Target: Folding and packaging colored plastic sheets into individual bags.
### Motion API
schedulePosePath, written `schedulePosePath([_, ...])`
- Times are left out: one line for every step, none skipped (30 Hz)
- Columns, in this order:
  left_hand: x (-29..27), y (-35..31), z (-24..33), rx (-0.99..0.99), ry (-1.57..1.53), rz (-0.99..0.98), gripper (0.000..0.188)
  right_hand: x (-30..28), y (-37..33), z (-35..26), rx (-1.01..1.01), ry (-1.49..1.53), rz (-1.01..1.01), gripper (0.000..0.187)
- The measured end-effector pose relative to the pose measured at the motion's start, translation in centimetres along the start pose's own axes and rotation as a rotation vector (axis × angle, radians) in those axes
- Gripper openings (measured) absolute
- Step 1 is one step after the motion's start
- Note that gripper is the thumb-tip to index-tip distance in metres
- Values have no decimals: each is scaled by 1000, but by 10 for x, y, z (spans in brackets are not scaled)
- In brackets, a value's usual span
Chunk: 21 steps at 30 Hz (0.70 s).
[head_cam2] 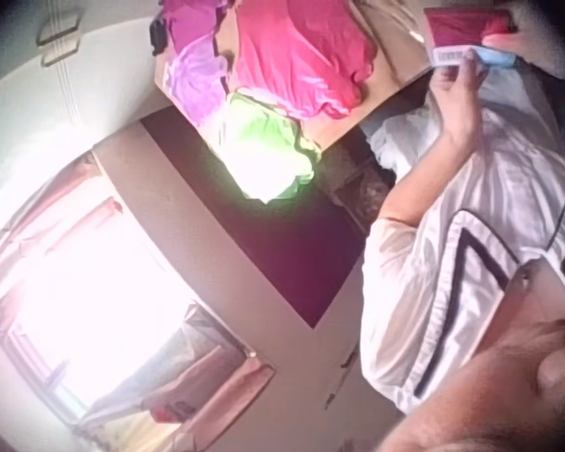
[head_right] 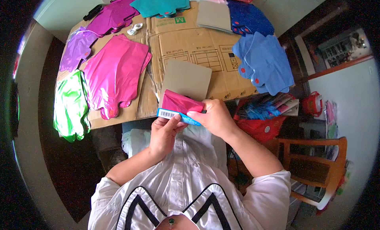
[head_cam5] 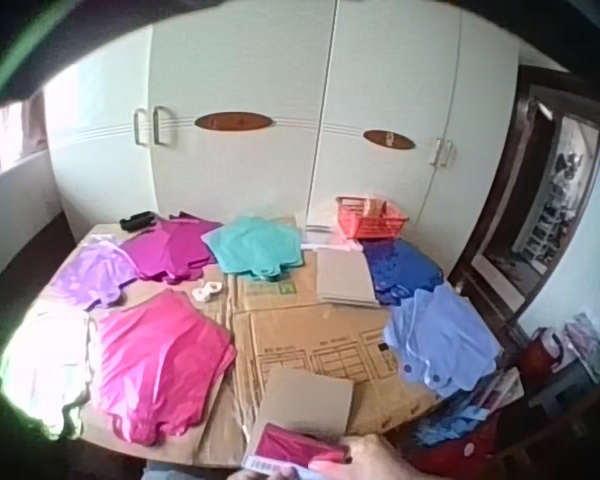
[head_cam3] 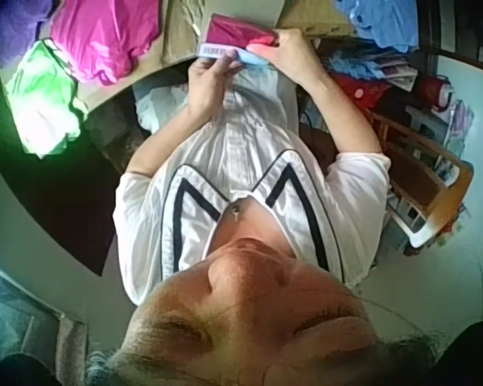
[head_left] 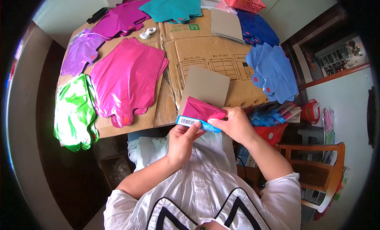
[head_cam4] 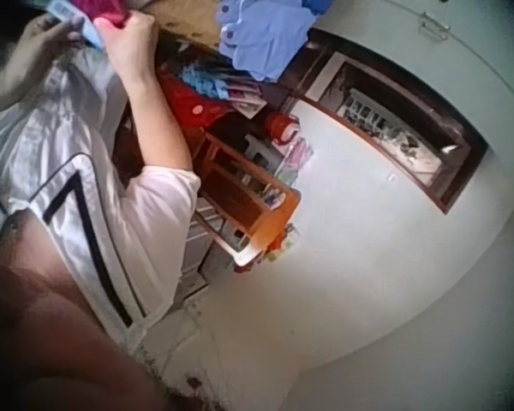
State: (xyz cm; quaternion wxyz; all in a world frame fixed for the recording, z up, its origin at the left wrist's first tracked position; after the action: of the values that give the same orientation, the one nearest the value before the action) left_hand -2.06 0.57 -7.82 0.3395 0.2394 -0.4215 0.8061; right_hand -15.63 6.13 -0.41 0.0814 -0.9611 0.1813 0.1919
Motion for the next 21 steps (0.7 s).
schedulePosePath([-2,0,-1,4,-8,42,9,-5,2,-10,-5,-125,-30,22])
schedulePosePath([-5,0,-3,6,-4,75,8,-9,4,-20,-11,-249,-61,26])
schedulePosePath([-6,-1,-4,12,-1,109,7,-24,6,-42,-129,-489,55,32])
schedulePosePath([-9,-1,-5,17,1,143,6,-36,5,-66,-248,-726,172,39])
schedulePosePath([-7,0,-3,46,-3,131,7,-32,3,-94,-454,-941,148,51])
schedulePosePath([-4,2,-3,67,-1,110,8,-13,-1,-107,-704,-962,35,50])
schedulePosePath([-2,3,-2,90,1,91,9,8,-8,-117,-953,-971,-84,50])
schedulePosePath([1,4,-1,112,2,73,10,30,-19,-123,-1202,-967,-208,49])
schedulePosePath([1,4,-3,87,-5,77,11,53,-17,-109,-1225,-975,-382,62])
schedulePosePath([0,3,-4,62,-13,82,12,55,-5,-92,-1138,-921,-413,68])
schedulePosePath([1,3,-5,37,-20,86,13,57,8,-73,-1051,-867,-442,74])
schedulePosePath([2,2,-5,21,-5,90,14,58,20,-59,-964,-812,-474,80])
schedulePosePath([5,1,-4,4,11,93,15,61,21,-48,-932,-855,-538,93])
schedulePosePath([6,2,-5,-14,26,96,17,58,23,-45,-933,-834,-534,93])
schedulePosePath([7,2,-7,-13,12,88,17,57,24,-46,-937,-808,-532,93])
schedulePosePath([7,2,-9,-13,-2,79,17,56,24,-47,-939,-783,-530,93])
schedulePosePath([8,2,-10,-13,-15,69,17,57,24,-46,-926,-761,-541,92])
schedulePosePath([9,3,-12,-30,-18,57,18,57,24,-47,-916,-749,-548,91])
schedulePosePath([9,2,-13,-47,-20,45,18,56,24,-48,-905,-738,-555,90])
schedulePosePath([10,2,-15,-64,-22,33,18,52,27,-50,-838,-630,-567,86])
schedulePosePath([10,2,-15,-56,-21,30,19,48,31,-52,-774,-523,-578,82])
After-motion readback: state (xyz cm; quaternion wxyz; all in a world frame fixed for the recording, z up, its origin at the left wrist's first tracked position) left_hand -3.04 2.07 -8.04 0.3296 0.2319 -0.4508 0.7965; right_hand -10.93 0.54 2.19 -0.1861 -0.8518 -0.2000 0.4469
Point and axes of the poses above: each hand's wrist, its own y-axis towards the middle knuckle, its own x-axis out of the palm, z = x × y, the point moved 9 cm from there along y, towards the middle knuckle, and after that the axes turned 11 degrees about -x, right-handed, at the moved point
